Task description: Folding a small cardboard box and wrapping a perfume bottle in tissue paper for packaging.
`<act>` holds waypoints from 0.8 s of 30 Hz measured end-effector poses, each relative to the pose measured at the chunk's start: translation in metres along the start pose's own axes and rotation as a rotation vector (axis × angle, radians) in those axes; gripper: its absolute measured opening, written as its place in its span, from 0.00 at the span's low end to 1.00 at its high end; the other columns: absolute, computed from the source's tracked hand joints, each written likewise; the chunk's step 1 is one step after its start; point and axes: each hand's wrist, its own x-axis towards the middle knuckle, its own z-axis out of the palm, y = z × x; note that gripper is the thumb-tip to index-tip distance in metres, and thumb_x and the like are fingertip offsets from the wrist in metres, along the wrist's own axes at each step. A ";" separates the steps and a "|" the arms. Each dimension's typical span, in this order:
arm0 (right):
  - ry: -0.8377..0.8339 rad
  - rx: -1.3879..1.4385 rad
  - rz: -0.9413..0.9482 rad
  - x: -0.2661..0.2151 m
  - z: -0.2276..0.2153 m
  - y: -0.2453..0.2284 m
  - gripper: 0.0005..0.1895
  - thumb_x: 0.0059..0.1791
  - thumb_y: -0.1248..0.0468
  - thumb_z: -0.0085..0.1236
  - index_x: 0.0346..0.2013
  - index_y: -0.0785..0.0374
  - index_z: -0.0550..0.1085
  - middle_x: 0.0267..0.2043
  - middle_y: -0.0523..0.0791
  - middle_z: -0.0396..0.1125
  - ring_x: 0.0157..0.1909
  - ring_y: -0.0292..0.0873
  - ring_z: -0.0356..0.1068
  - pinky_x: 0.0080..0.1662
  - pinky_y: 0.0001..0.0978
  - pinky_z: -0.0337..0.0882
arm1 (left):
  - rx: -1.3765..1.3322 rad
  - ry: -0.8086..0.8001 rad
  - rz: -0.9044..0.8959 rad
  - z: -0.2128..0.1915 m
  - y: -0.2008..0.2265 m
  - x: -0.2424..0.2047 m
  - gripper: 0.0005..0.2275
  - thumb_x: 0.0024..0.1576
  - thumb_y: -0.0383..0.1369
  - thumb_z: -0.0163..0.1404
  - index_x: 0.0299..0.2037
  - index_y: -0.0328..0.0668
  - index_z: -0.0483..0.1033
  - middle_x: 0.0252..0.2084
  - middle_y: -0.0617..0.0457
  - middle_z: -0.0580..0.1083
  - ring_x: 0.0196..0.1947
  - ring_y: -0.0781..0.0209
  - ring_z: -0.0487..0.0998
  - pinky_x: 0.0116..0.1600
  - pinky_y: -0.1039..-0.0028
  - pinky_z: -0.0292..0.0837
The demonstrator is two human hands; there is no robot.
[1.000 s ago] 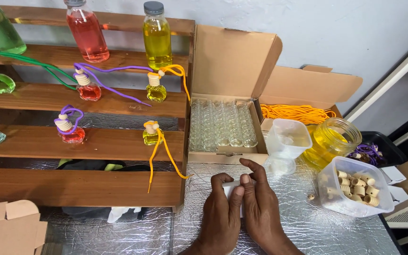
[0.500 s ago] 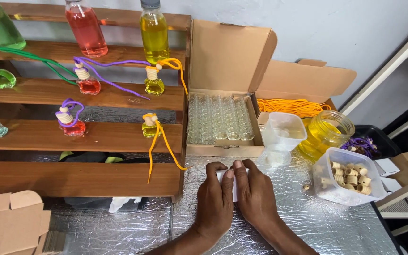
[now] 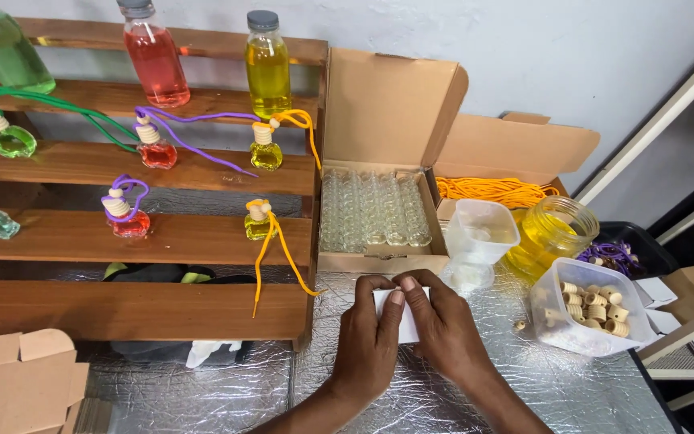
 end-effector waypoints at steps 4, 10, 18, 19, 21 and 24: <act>0.070 -0.087 -0.226 0.003 -0.007 0.023 0.28 0.50 0.43 0.48 0.60 0.49 0.76 0.21 0.39 0.58 0.23 0.35 0.55 0.31 0.28 0.56 | -0.025 0.013 -0.047 -0.004 0.000 0.003 0.16 0.65 0.48 0.38 0.47 0.47 0.69 0.11 0.57 0.61 0.12 0.65 0.62 0.22 0.67 0.51; -0.117 0.156 -0.018 0.007 -0.007 0.020 0.18 0.53 0.52 0.48 0.43 0.62 0.79 0.15 0.50 0.69 0.11 0.42 0.68 0.16 0.29 0.66 | -0.180 -0.026 -0.240 -0.007 0.006 0.005 0.13 0.64 0.45 0.40 0.48 0.47 0.68 0.19 0.48 0.76 0.11 0.59 0.71 0.16 0.70 0.62; -0.067 0.548 -0.014 0.026 -0.018 0.054 0.22 0.55 0.50 0.46 0.44 0.67 0.76 0.16 0.53 0.67 0.08 0.46 0.63 0.10 0.35 0.61 | 0.493 -0.201 0.719 -0.042 0.014 0.024 0.36 0.56 0.64 0.38 0.65 0.45 0.67 0.74 0.41 0.57 0.47 0.53 0.82 0.50 0.54 0.81; -0.069 0.551 -0.015 0.024 -0.021 0.050 0.22 0.55 0.50 0.46 0.44 0.67 0.76 0.16 0.53 0.67 0.08 0.46 0.63 0.10 0.35 0.61 | 0.496 -0.201 0.719 -0.044 0.008 0.026 0.36 0.56 0.64 0.38 0.65 0.45 0.67 0.74 0.41 0.57 0.47 0.53 0.82 0.50 0.54 0.81; -0.059 0.571 0.047 0.021 -0.028 0.043 0.23 0.54 0.51 0.48 0.48 0.68 0.78 0.22 0.53 0.69 0.08 0.43 0.61 0.09 0.31 0.59 | 0.630 -0.184 0.936 -0.045 -0.003 0.030 0.21 0.67 0.47 0.45 0.67 0.53 0.68 0.70 0.43 0.67 0.61 0.44 0.74 0.62 0.56 0.74; -0.063 0.628 0.144 0.023 -0.030 0.046 0.22 0.53 0.53 0.51 0.48 0.71 0.78 0.24 0.54 0.69 0.07 0.44 0.58 0.09 0.30 0.56 | 0.777 -0.182 1.000 -0.047 0.007 0.027 0.21 0.61 0.36 0.57 0.65 0.48 0.70 0.68 0.47 0.68 0.63 0.44 0.70 0.67 0.59 0.68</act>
